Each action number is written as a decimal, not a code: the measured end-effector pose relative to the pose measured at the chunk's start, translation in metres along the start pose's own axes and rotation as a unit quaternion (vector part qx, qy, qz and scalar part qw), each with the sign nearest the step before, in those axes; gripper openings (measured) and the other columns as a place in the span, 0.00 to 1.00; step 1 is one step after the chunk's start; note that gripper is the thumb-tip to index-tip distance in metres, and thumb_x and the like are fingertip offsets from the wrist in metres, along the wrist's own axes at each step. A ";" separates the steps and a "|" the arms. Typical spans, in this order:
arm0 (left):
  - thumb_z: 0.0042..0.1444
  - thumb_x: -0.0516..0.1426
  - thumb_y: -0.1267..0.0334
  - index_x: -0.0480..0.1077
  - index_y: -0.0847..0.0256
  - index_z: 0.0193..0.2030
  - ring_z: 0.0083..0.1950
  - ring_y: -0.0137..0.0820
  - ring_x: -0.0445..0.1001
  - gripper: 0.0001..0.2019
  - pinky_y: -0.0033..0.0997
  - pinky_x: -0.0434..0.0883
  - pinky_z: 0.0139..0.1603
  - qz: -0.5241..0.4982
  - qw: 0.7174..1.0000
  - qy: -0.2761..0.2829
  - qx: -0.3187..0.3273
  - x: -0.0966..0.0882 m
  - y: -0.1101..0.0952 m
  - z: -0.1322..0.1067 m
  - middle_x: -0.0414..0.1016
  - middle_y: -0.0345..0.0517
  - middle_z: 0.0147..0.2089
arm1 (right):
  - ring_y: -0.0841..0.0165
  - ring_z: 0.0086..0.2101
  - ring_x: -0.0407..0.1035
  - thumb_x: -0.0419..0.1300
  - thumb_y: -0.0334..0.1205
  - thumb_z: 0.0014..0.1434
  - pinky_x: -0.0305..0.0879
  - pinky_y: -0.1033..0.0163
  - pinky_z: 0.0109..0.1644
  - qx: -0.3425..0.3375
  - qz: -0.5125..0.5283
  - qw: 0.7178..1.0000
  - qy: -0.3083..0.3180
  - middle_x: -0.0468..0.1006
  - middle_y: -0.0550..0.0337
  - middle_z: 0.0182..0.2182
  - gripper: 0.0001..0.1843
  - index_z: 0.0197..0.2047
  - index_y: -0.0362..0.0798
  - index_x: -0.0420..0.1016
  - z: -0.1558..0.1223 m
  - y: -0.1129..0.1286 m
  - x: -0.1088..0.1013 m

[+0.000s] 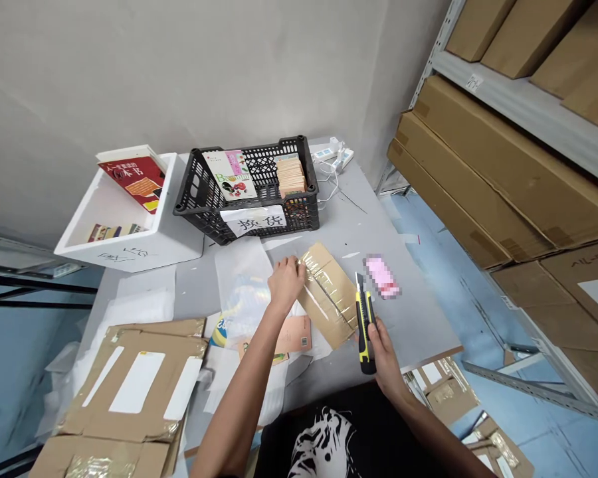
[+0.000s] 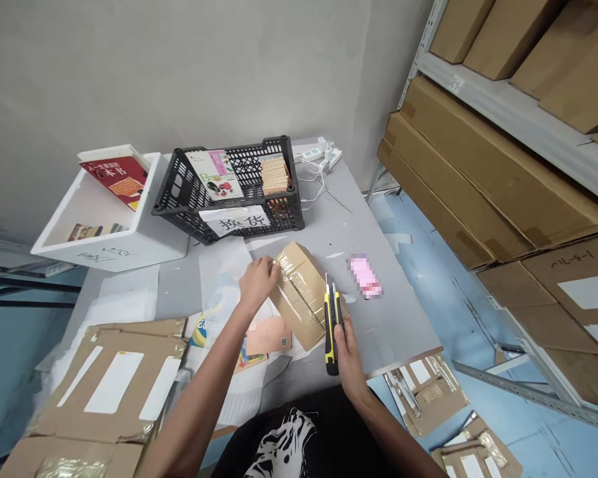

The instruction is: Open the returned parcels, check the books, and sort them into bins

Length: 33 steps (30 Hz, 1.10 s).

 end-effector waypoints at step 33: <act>0.35 0.61 0.36 0.41 0.68 0.70 0.70 0.63 0.33 0.61 0.66 0.44 0.61 0.065 0.995 0.019 0.079 0.030 0.053 -0.098 0.32 0.75 0.71 | 0.70 0.32 0.68 0.46 0.53 0.63 0.65 0.65 0.38 -0.068 0.137 0.961 0.229 0.71 0.64 0.29 0.17 0.39 0.50 0.66 0.083 0.106 0.083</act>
Point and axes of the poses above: each hand's wrist, its own z-axis towards the middle knuckle, its own x-axis out of the palm, y = z × x, the point moved 6 cm from there along z, towards the middle knuckle
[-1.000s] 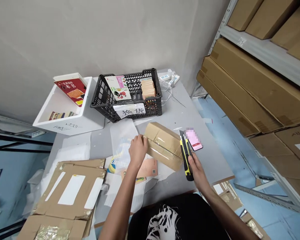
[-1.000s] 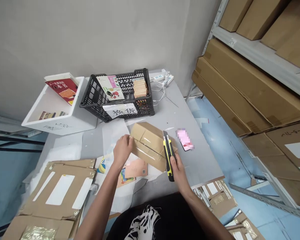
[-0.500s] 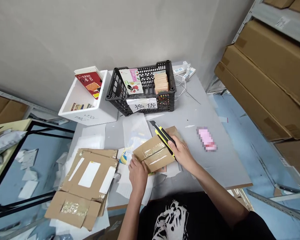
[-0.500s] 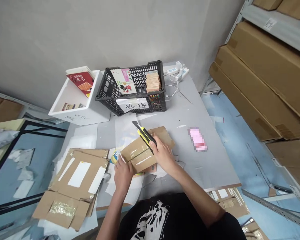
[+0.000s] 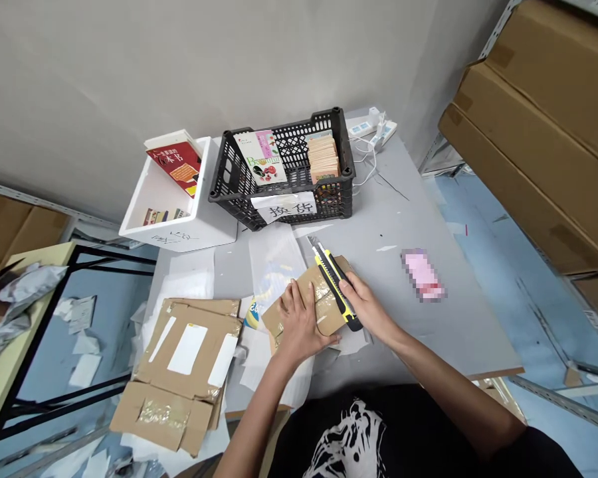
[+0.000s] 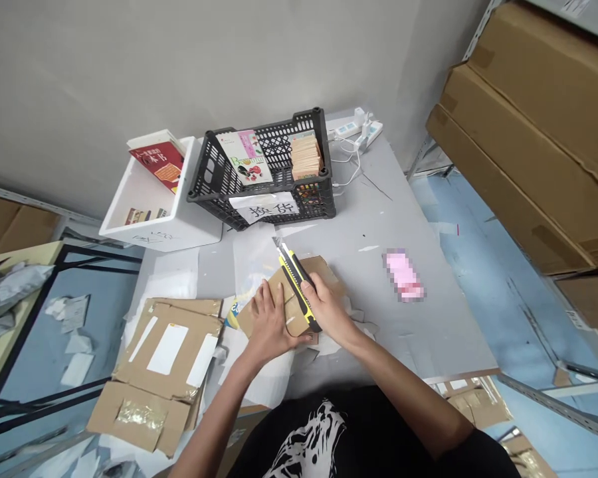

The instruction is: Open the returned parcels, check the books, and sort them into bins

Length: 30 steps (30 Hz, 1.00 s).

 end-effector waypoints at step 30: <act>0.36 0.59 0.37 0.31 0.58 0.71 0.69 0.62 0.41 0.61 0.57 0.49 0.58 -0.040 0.986 -0.141 0.079 -0.009 0.027 -0.014 0.27 0.68 0.71 | 0.69 0.30 0.71 0.44 0.34 0.65 0.63 0.67 0.31 -0.104 -0.412 0.889 0.170 0.79 0.57 0.35 0.27 0.66 0.56 0.55 -0.032 0.049 -0.032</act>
Point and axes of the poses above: each hand's wrist, its own z-axis towards the middle knuckle, its own x-axis out of the palm, y = z × x, the point moved 6 cm from there along z, towards the middle knuckle
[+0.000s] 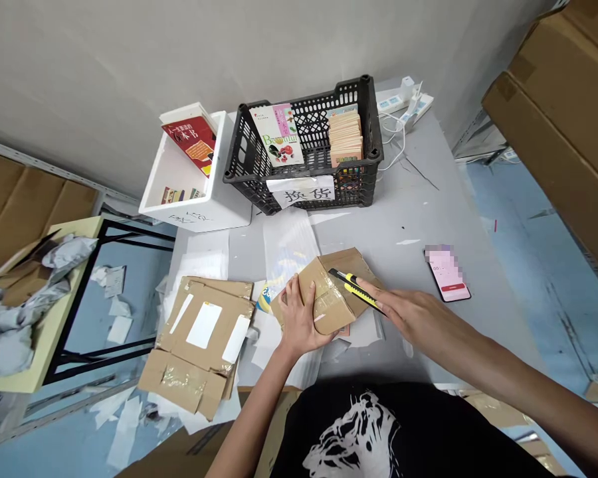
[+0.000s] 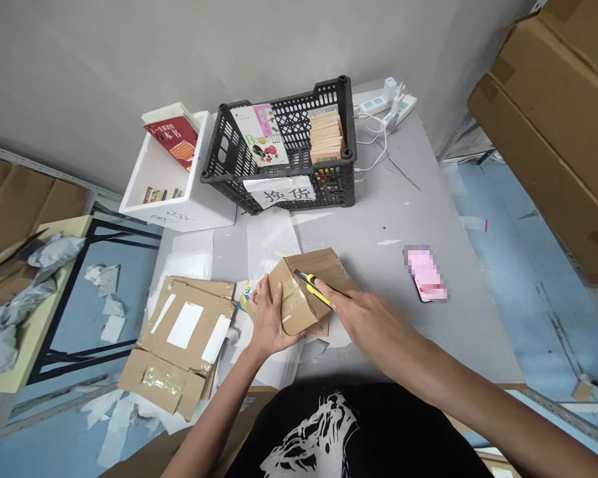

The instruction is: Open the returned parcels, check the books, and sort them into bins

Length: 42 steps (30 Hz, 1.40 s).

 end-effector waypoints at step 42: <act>0.36 0.59 0.39 0.41 0.59 0.70 0.68 0.62 0.43 0.56 0.58 0.46 0.59 -0.012 1.000 -0.016 -0.014 0.007 -0.010 0.002 0.35 0.67 0.71 | 0.72 0.19 0.62 0.45 0.29 0.63 0.52 0.68 0.23 -0.026 -0.118 0.993 -0.010 0.68 0.64 0.20 0.29 0.67 0.51 0.54 -0.032 0.004 0.009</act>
Point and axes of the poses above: each hand's wrist, its own z-axis towards the middle knuckle, its own x-axis out of the palm, y = z × x, the point moved 6 cm from there along z, towards the middle knuckle
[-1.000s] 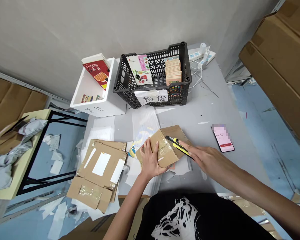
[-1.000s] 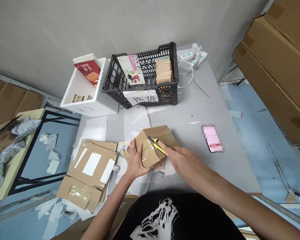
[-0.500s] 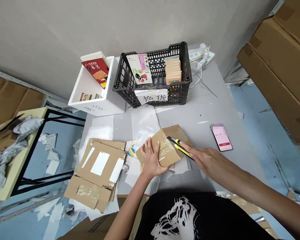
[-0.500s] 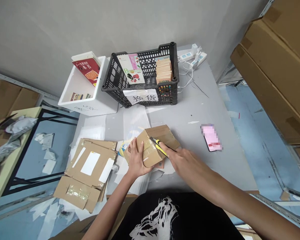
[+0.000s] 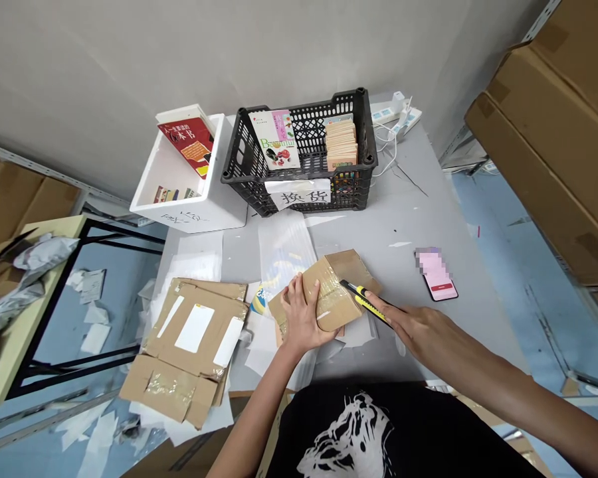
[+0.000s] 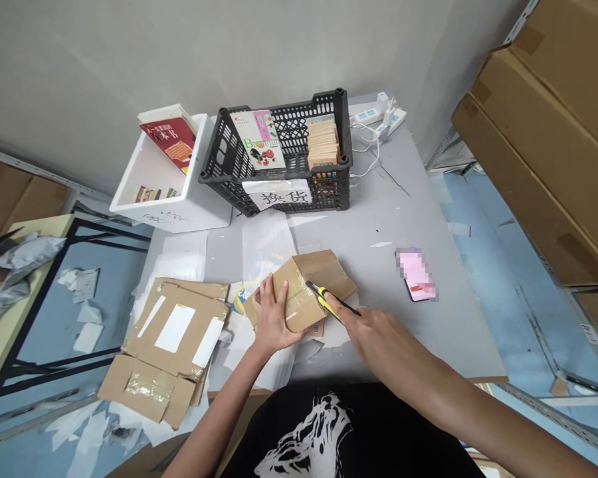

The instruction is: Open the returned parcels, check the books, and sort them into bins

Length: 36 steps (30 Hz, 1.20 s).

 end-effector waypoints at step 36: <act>0.40 0.59 0.37 0.53 0.58 0.67 0.67 0.58 0.47 0.49 0.61 0.45 0.60 0.089 0.991 0.104 0.010 0.040 -0.049 0.054 0.47 0.68 0.69 | 0.65 0.30 0.70 0.42 0.29 0.62 0.61 0.63 0.34 0.315 -0.069 0.946 -0.039 0.71 0.49 0.39 0.33 0.69 0.57 0.48 0.009 -0.122 0.052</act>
Point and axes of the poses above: each hand's wrist, its own z-axis towards the middle knuckle, its own x-axis out of the palm, y = z × x, the point moved 6 cm from there along z, towards the middle knuckle
